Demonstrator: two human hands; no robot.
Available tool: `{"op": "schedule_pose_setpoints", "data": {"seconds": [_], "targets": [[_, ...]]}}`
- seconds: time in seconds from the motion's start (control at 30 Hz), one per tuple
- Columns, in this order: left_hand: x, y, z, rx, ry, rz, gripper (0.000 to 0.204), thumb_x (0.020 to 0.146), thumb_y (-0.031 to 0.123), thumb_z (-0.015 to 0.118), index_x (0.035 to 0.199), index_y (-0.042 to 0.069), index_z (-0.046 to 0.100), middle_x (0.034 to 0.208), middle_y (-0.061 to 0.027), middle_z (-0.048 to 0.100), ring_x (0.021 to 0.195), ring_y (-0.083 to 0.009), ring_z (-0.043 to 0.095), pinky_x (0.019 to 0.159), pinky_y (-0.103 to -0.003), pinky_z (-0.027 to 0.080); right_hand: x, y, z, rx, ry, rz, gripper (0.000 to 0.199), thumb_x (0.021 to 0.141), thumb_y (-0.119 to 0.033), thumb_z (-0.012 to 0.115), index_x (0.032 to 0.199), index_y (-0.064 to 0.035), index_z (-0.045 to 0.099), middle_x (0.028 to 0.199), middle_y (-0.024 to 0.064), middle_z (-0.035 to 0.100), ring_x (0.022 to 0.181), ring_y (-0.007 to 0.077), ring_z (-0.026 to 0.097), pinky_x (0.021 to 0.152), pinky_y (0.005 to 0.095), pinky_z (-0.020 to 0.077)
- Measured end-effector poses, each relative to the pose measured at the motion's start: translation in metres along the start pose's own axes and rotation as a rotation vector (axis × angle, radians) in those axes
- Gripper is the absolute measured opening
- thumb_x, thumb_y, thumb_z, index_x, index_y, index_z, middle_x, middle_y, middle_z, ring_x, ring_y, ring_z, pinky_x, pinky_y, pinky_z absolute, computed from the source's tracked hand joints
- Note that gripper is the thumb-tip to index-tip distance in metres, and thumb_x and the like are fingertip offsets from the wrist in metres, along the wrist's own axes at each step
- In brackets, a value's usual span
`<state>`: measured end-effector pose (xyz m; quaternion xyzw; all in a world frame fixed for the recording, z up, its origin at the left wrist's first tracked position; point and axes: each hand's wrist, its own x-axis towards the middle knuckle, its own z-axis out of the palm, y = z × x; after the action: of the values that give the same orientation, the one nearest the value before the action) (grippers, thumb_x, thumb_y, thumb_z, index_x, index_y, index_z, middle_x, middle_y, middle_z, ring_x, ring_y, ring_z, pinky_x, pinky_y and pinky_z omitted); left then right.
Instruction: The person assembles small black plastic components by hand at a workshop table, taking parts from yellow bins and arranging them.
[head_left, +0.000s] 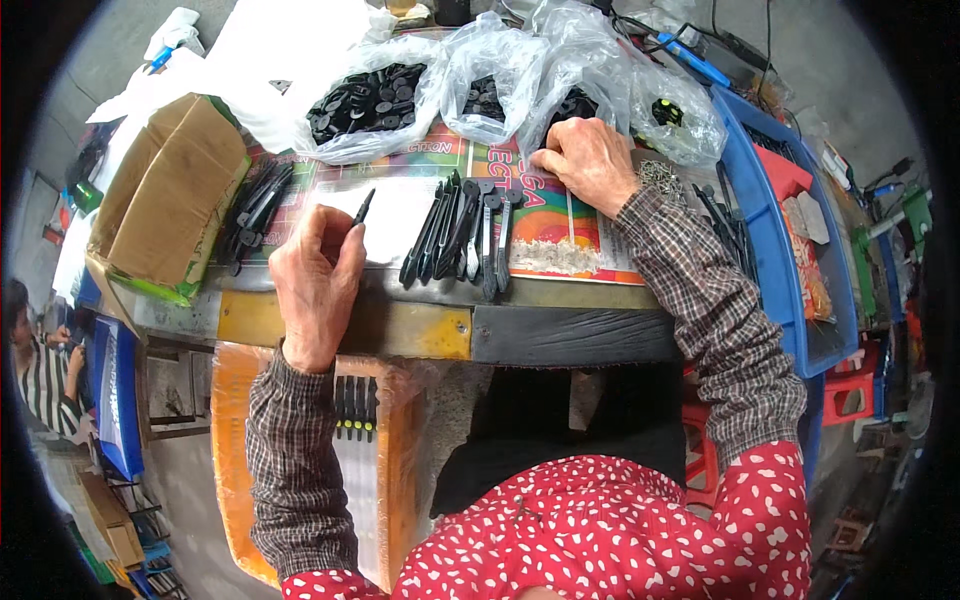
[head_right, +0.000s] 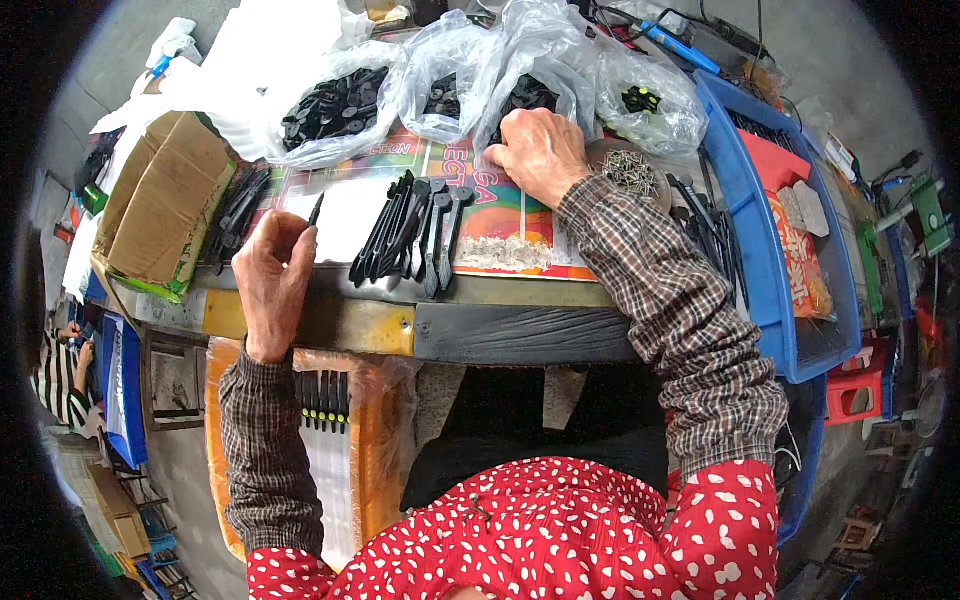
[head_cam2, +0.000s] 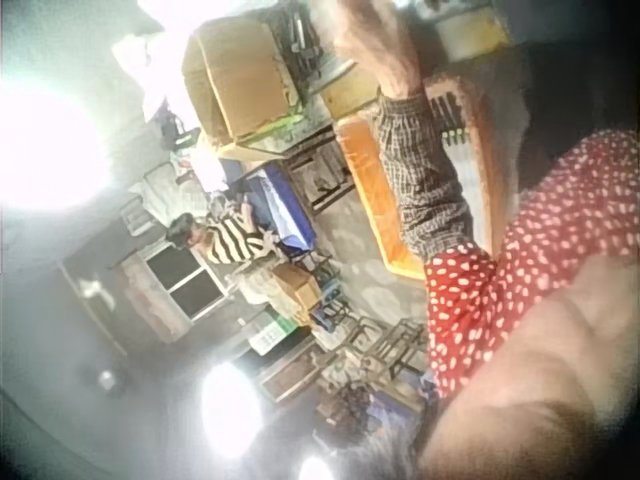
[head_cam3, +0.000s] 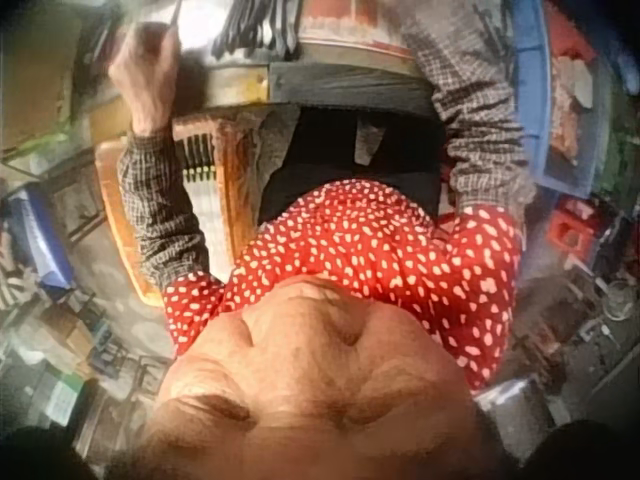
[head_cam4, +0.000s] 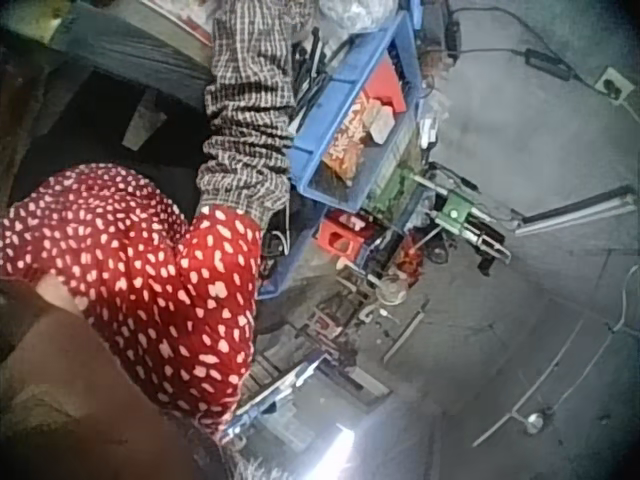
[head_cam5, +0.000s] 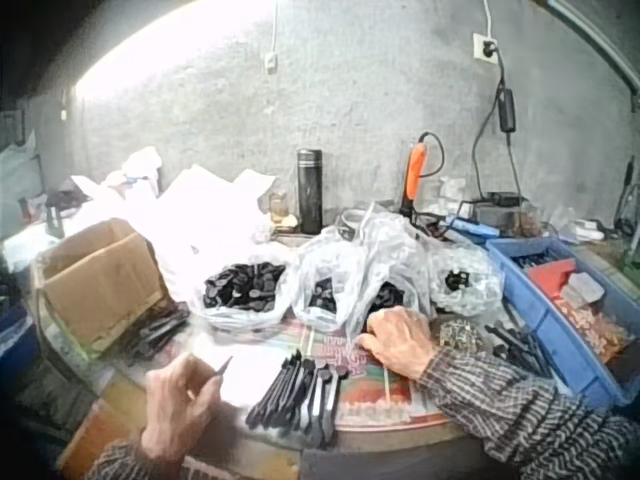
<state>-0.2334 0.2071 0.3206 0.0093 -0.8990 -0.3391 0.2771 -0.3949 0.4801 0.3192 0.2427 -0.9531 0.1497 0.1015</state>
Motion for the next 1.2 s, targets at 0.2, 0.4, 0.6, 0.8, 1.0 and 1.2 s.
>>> {"op": "schedule_pose_setpoints", "data": {"seconds": [0.2, 0.4, 0.6, 0.8, 1.0, 1.2], "targets": [[-0.013, 0.007, -0.002, -0.162, -0.045, -0.042, 0.004, 0.088, 0.001, 0.064, 0.089, -0.001, 0.061, 0.078, 0.0011, 0.062, 0.066, -0.0036, 0.053, 0.060, -0.020, 0.045, -0.006, 0.010, -0.002, -0.022, 0.039, 0.024, 0.021, 0.075, -0.021, 0.063, 0.081, -0.0003, 0.066, 0.074, 0.0186, 0.067, 0.074, 0.0358, 0.066, 0.068, 0.0445, 0.0502], [-0.029, 0.025, -0.002, -0.765, -0.148, -0.346, 0.020, 0.090, 0.002, 0.068, 0.110, -0.003, 0.066, 0.085, -0.0022, 0.065, 0.061, -0.0031, 0.053, 0.055, -0.018, 0.047, -0.024, 0.009, -0.024, 0.056, 0.057, -0.056, 0.020, 0.074, -0.014, 0.060, 0.085, 0.0019, 0.064, 0.082, 0.0234, 0.066, 0.083, 0.0409, 0.065, 0.074, 0.0500, 0.0498], [-0.052, 0.039, 0.003, -0.868, -0.229, -0.359, 0.018, 0.090, 0.003, 0.068, 0.107, -0.003, 0.065, 0.081, -0.0018, 0.064, 0.060, -0.0043, 0.054, 0.052, -0.019, 0.045, -0.061, -0.003, -0.042, 0.354, 0.120, -0.086, 0.019, 0.078, -0.003, 0.068, 0.093, 0.0059, 0.064, 0.083, 0.0195, 0.068, 0.077, 0.0310, 0.068, 0.070, 0.0385, 0.0531], [-0.078, 0.068, 0.016, -0.947, -0.264, -0.444, 0.016, 0.091, 0.005, 0.067, 0.106, 0.001, 0.063, 0.080, -0.0018, 0.066, 0.059, -0.0036, 0.054, 0.051, -0.017, 0.042, -0.123, -0.033, -0.060, 0.512, 0.088, -0.100, 0.019, 0.078, -0.005, 0.071, 0.093, 0.0046, 0.065, 0.084, 0.0136, 0.066, 0.071, 0.0229, 0.064, 0.065, 0.0325, 0.0515], [-0.098, 0.093, 0.026, -0.994, -0.364, -0.448, 0.019, 0.091, 0.005, 0.068, 0.108, 0.000, 0.065, 0.082, -0.0009, 0.067, 0.063, -0.0021, 0.055, 0.053, -0.016, 0.042, -0.177, -0.044, -0.061, 0.745, 0.054, -0.117, 0.016, 0.083, 0.000, 0.070, 0.098, 0.0041, 0.065, 0.087, 0.0085, 0.065, 0.065, 0.0108, 0.061, 0.056, 0.0249, 0.0497], [-0.111, 0.111, 0.031, -0.978, -0.384, -0.478, 0.016, 0.092, 0.004, 0.067, 0.106, -0.003, 0.067, 0.079, 0.0016, 0.065, 0.065, -0.0003, 0.052, 0.056, -0.016, 0.043, -0.201, -0.047, -0.069, 0.921, 0.023, -0.043, 0.015, 0.085, 0.003, 0.069, 0.099, 0.0042, 0.066, 0.088, 0.0064, 0.064, 0.064, 0.0076, 0.060, 0.055, 0.0207, 0.0497]]}}
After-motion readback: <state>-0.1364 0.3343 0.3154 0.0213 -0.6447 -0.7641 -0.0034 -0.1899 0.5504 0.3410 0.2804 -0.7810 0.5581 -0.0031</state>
